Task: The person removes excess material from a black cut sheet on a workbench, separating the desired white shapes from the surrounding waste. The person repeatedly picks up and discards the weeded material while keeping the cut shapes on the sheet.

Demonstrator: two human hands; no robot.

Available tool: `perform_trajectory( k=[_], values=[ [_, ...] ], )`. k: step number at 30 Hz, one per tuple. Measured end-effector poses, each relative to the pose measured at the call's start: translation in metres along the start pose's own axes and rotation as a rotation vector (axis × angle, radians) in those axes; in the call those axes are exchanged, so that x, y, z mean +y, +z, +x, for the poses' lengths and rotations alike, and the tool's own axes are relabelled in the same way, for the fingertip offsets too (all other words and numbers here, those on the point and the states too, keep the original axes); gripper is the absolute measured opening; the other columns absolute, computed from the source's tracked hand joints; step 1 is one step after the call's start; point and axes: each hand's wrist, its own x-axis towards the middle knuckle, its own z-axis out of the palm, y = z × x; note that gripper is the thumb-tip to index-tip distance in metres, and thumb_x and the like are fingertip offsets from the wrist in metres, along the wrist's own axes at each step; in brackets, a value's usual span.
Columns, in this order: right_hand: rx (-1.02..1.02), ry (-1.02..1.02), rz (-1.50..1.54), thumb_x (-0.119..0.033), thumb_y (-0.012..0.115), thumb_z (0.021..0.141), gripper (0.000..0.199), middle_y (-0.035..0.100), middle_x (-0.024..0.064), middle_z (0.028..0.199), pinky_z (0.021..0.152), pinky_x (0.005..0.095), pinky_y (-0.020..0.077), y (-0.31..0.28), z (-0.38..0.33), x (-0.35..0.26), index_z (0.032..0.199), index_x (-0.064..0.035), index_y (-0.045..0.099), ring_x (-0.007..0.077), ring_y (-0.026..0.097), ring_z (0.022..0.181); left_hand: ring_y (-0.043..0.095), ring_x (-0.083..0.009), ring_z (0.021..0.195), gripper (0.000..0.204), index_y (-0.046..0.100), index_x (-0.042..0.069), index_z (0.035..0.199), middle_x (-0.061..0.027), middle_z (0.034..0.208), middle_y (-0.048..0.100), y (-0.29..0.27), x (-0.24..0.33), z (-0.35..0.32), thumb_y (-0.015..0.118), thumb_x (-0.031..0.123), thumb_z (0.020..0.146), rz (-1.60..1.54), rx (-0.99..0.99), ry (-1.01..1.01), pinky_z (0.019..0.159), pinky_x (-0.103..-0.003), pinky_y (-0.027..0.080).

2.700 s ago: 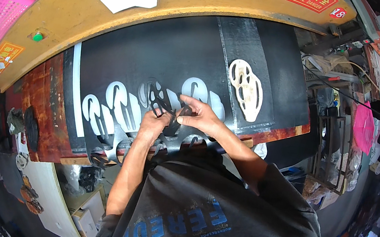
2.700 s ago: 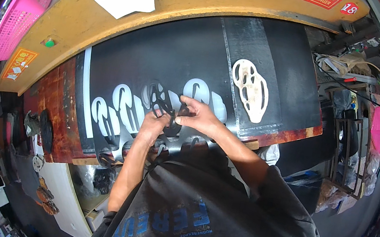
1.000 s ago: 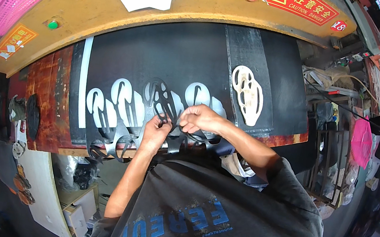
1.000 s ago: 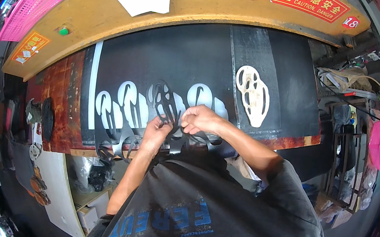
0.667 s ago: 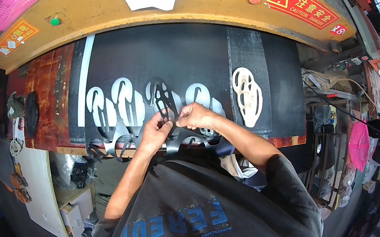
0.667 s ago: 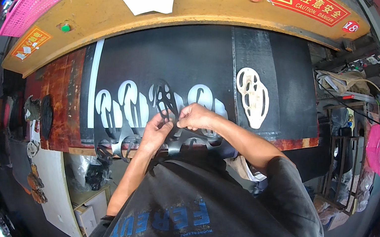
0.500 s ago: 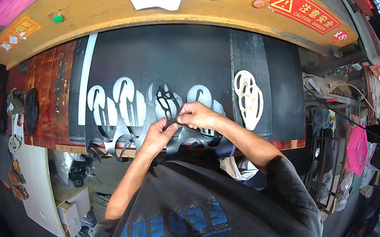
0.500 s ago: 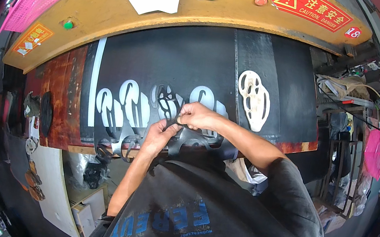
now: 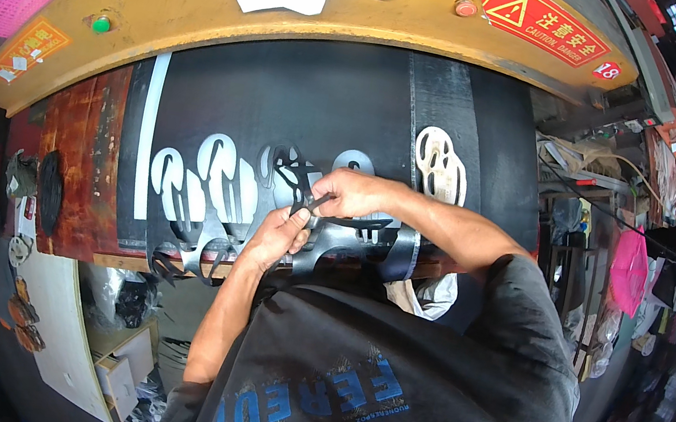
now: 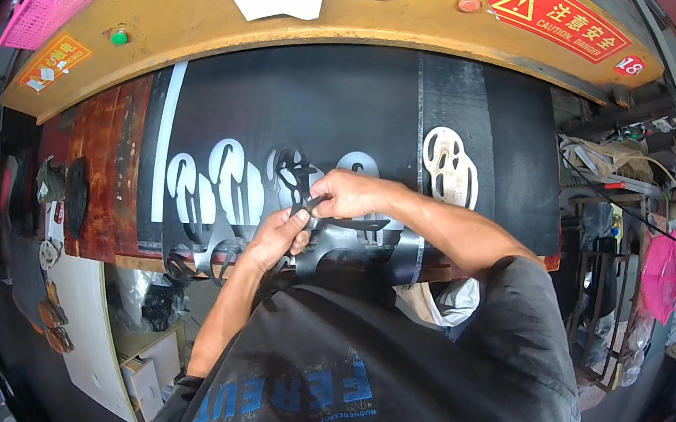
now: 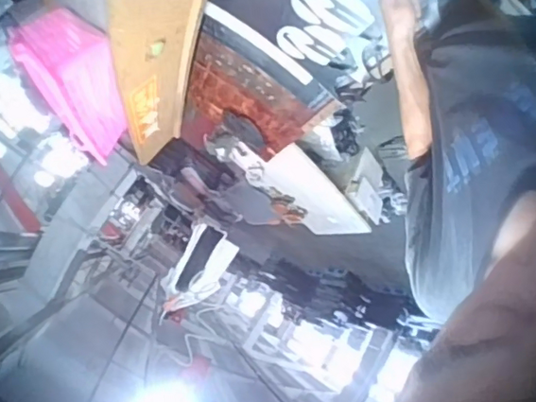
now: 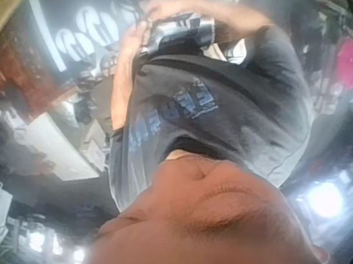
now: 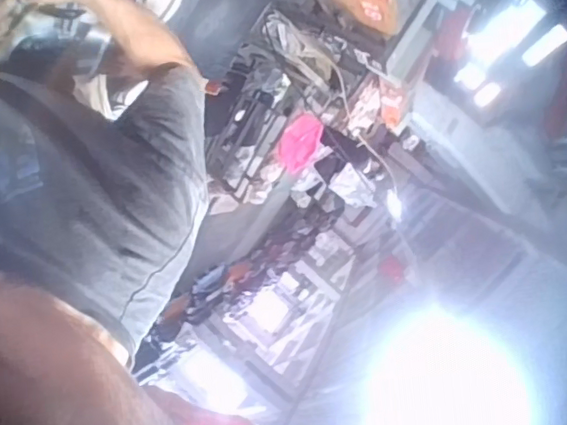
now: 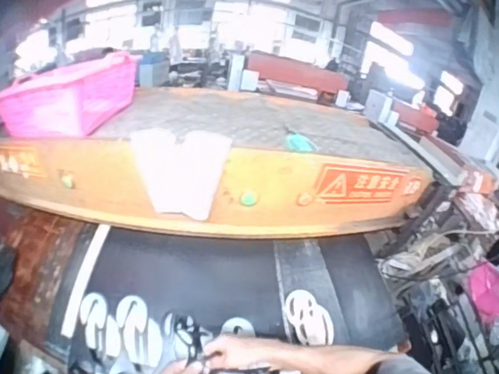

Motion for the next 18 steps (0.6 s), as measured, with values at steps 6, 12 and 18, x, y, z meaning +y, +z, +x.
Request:
perform_trajectory(
  k=[6,12,18],
  values=[
    [0.047,-0.462,-0.470,-0.013,0.069,0.097,0.014,0.065,0.0171,0.096,0.074,0.0492,0.0525,-0.009,0.002,-0.004,0.097,-0.0006,0.063,0.0392,0.068,0.087,0.043,-0.0076,0.061,0.025,0.059,0.012,0.108,0.0053,0.070,0.047,-0.009,0.005,0.007,0.063,0.037,0.110,-0.252,-0.138,-0.049,0.054,-0.025,0.035],
    [0.091,-0.407,-0.349,-0.018,0.069,0.095,0.020,0.066,0.0176,0.092,0.077,0.0512,0.0537,0.000,0.000,0.003,0.092,0.0003,0.064,0.0419,0.068,0.088,0.042,-0.0080,0.063,0.026,0.058,0.014,0.110,0.0061,0.072,0.045,-0.014,-0.001,0.010,0.067,0.039,0.108,-0.313,-0.157,-0.109,0.056,-0.024,0.035],
    [0.005,-0.129,0.004,-0.017,0.075,0.093,0.015,0.070,0.0126,0.084,0.067,0.0410,0.0514,0.003,0.004,0.017,0.095,-0.0019,0.076,0.0271,0.068,0.074,0.043,-0.0076,0.063,0.031,0.056,0.012,0.102,0.0054,0.072,0.045,-0.010,0.003,0.011,0.069,0.040,0.107,-0.248,-0.114,-0.136,0.056,-0.025,0.036]
  ],
)
